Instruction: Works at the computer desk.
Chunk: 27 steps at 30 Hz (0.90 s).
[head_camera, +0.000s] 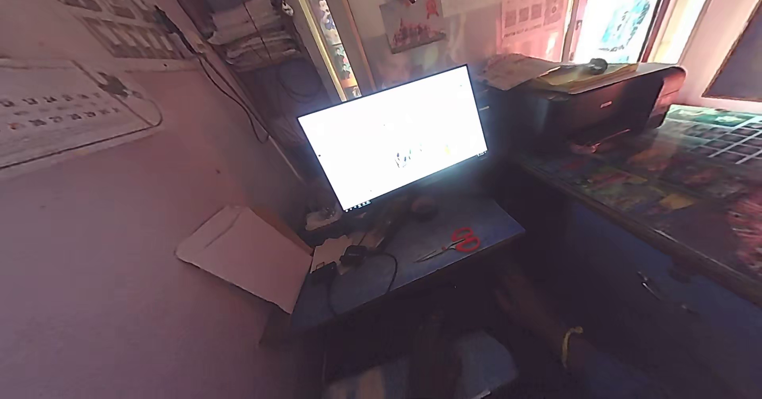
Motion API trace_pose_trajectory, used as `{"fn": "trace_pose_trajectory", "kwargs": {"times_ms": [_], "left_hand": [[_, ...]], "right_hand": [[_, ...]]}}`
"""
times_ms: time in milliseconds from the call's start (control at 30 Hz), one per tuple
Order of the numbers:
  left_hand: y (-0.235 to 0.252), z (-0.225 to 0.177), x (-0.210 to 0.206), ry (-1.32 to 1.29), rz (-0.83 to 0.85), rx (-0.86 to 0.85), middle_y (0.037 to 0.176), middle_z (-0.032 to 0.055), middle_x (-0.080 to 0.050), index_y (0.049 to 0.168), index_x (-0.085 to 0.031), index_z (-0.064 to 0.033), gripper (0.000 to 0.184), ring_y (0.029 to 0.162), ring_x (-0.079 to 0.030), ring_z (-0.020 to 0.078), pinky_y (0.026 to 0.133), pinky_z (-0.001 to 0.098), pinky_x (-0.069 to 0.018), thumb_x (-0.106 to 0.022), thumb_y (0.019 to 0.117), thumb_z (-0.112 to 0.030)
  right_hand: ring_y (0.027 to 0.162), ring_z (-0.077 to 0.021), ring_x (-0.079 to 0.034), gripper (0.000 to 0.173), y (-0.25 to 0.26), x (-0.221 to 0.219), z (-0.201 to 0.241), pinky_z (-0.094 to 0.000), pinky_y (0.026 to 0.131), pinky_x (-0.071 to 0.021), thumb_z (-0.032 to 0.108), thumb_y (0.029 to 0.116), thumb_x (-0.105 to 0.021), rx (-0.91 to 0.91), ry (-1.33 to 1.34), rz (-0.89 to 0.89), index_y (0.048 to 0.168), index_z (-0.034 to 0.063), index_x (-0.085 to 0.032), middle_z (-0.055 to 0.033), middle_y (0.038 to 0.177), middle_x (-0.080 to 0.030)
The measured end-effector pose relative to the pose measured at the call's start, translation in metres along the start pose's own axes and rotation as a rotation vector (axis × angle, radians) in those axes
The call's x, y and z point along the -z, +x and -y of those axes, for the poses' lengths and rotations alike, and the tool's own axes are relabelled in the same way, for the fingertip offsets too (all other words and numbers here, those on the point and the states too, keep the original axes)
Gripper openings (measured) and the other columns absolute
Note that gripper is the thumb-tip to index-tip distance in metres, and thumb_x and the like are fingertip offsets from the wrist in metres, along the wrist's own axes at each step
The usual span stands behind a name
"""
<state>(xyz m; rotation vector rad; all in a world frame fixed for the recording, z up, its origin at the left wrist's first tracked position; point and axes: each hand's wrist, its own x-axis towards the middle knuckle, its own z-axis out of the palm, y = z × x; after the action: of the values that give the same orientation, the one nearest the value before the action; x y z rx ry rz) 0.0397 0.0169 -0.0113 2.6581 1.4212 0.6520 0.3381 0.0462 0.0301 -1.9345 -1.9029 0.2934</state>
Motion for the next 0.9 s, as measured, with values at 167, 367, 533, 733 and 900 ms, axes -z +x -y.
{"fn": "trace_pose_trajectory", "kwargs": {"times_ms": [167, 367, 533, 733, 900], "left_hand": [[0.002, -0.007, 0.012, -0.012, 0.106, 0.0, 0.161, 0.0069, -0.043, 0.142, -0.062, -0.0282, 0.05, 0.151, -0.037, 0.0291, 0.122, 0.0562, -0.0291, -0.048, 0.1021, -0.055], [0.001, -0.007, 0.011, 0.007, 0.084, -0.013, 0.162, 0.0077, -0.042, 0.14, -0.064, -0.032, 0.044, 0.151, -0.036, 0.0286, 0.122, 0.057, -0.0278, -0.048, 0.1037, -0.052], [0.003, -0.018, 0.022, -0.008, 0.051, 0.221, 0.161, 0.0197, -0.04, 0.142, -0.061, -0.0119, 0.049, 0.151, -0.033, 0.0369, 0.123, 0.0522, -0.0277, -0.056, 0.1002, -0.037], [-0.005, -0.014, 0.014, 0.0, -0.252, 0.229, 0.155, 0.0309, -0.041, 0.137, -0.063, -0.0032, 0.047, 0.143, -0.041, 0.0488, 0.117, 0.0588, -0.0356, -0.058, 0.0986, -0.03], [-0.003, -0.012, 0.013, 0.099, -0.167, 0.305, 0.158, 0.0217, -0.043, 0.146, -0.055, -0.0052, 0.058, 0.147, -0.039, 0.0413, 0.121, 0.0577, -0.0299, -0.052, 0.101, -0.042]], "right_hand": [[0.145, -0.0293, -0.045, 0.06, 0.002, -0.005, -0.005, -0.0464, 0.119, -0.0378, 0.045, 0.1031, -0.049, 0.018, 0.02, -0.014, 0.155, 0.0154, -0.046, -0.0123, 0.158, -0.045], [0.145, -0.0283, -0.045, 0.059, 0.001, -0.004, -0.003, -0.0466, 0.119, -0.0391, 0.045, 0.103, -0.048, 0.024, 0.013, -0.027, 0.154, 0.0163, -0.046, -0.0112, 0.158, -0.046], [0.146, -0.0286, -0.043, 0.06, 0.001, -0.003, -0.002, -0.0467, 0.12, -0.0373, 0.046, 0.1033, -0.049, 0.007, 0.021, 0.012, 0.155, 0.0161, -0.045, -0.0114, 0.159, -0.044], [0.145, -0.029, -0.045, 0.059, 0.002, -0.004, -0.004, -0.0465, 0.119, -0.0378, 0.045, 0.1033, -0.048, 0.041, 0.022, -0.023, 0.154, 0.0145, -0.047, -0.0114, 0.158, -0.046], [0.147, -0.0281, -0.043, 0.058, 0.002, -0.007, -0.005, -0.046, 0.121, -0.0364, 0.044, 0.103, -0.049, 0.053, 0.018, -0.041, 0.154, 0.0155, -0.048, -0.0097, 0.159, -0.045]]}}
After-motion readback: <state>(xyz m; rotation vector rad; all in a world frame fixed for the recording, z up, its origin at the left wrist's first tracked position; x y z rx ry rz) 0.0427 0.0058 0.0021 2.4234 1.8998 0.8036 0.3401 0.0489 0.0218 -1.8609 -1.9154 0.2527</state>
